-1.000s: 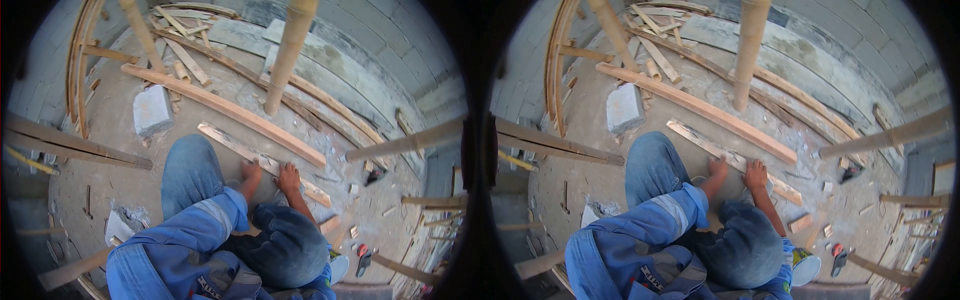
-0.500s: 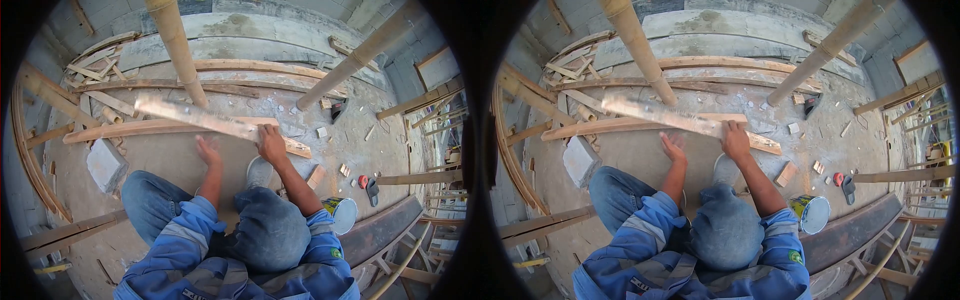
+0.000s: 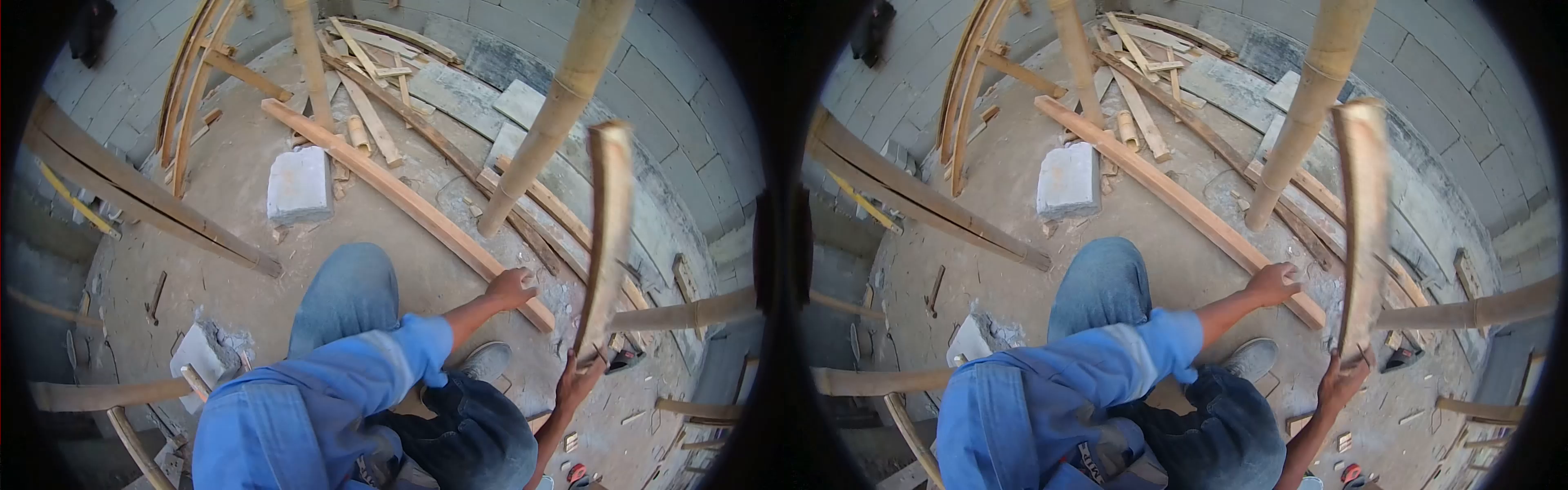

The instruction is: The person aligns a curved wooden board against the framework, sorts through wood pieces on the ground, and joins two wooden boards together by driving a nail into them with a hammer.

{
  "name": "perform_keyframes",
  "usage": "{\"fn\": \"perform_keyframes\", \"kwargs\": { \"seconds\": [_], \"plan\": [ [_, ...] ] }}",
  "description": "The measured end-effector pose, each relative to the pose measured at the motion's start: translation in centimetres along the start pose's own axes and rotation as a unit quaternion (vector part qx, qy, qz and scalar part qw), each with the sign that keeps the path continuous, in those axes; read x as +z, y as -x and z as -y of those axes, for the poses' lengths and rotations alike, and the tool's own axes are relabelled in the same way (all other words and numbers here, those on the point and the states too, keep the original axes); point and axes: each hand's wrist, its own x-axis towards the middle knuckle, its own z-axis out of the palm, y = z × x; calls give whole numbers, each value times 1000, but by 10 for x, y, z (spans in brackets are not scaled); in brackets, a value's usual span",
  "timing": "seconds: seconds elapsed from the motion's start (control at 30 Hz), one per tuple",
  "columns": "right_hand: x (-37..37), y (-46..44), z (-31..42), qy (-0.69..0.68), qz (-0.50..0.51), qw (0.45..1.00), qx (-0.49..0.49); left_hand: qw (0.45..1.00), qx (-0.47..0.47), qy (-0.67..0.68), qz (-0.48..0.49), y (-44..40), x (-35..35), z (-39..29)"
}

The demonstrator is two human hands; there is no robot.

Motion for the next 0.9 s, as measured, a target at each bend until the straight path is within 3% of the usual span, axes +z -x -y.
{"fn": "perform_keyframes", "kwargs": {
  "seconds": [0.07, 0.17, 0.27, 0.37, 0.4, 0.5, 0.67, 0.7, 0.73, 0.77, 0.8, 0.83, 0.9],
  "plan": [
    [-14, 4, 3, -26, -18, 999, 9, 950, -17, -311, -31, -5, 1, 11],
    [-21, 11, -15, -95, -24, 995, -27, 878, 42, -474, 48, -32, -10, 59],
    [-21, 17, -10, -144, -40, 988, 27, 860, 4, -500, 101, -49, -27, 70],
    [-24, 14, -12, -176, -52, 982, 39, 818, 28, -548, 172, -51, -33, 60],
    [-29, 15, -12, -176, -46, 982, 49, 821, 49, -550, 149, -50, -36, 56],
    [-39, 19, -7, -174, -54, 982, 58, 820, 246, -509, -85, -47, -50, 30],
    [-44, 37, 10, -143, -100, 982, 68, 818, 305, -450, -188, 20, -156, -90],
    [-40, 41, 8, -143, -113, 981, 68, 814, 311, -440, -217, 23, -170, -94],
    [-44, 43, 5, -198, -64, 975, 84, 811, 320, -426, -242, 28, -180, -101],
    [-39, 49, 2, -182, -97, 977, 55, 794, 364, -393, -288, 32, -196, -102],
    [-47, 51, 6, -204, -52, 976, 51, 772, 415, -352, -327, 37, -212, -105],
    [-51, 53, 15, -160, -69, 984, 24, 776, 408, -318, -362, 50, -228, -122],
    [-60, 54, 22, -316, 4, 947, 48, 729, 464, -321, -386, 72, -270, -150]
  ]
}}
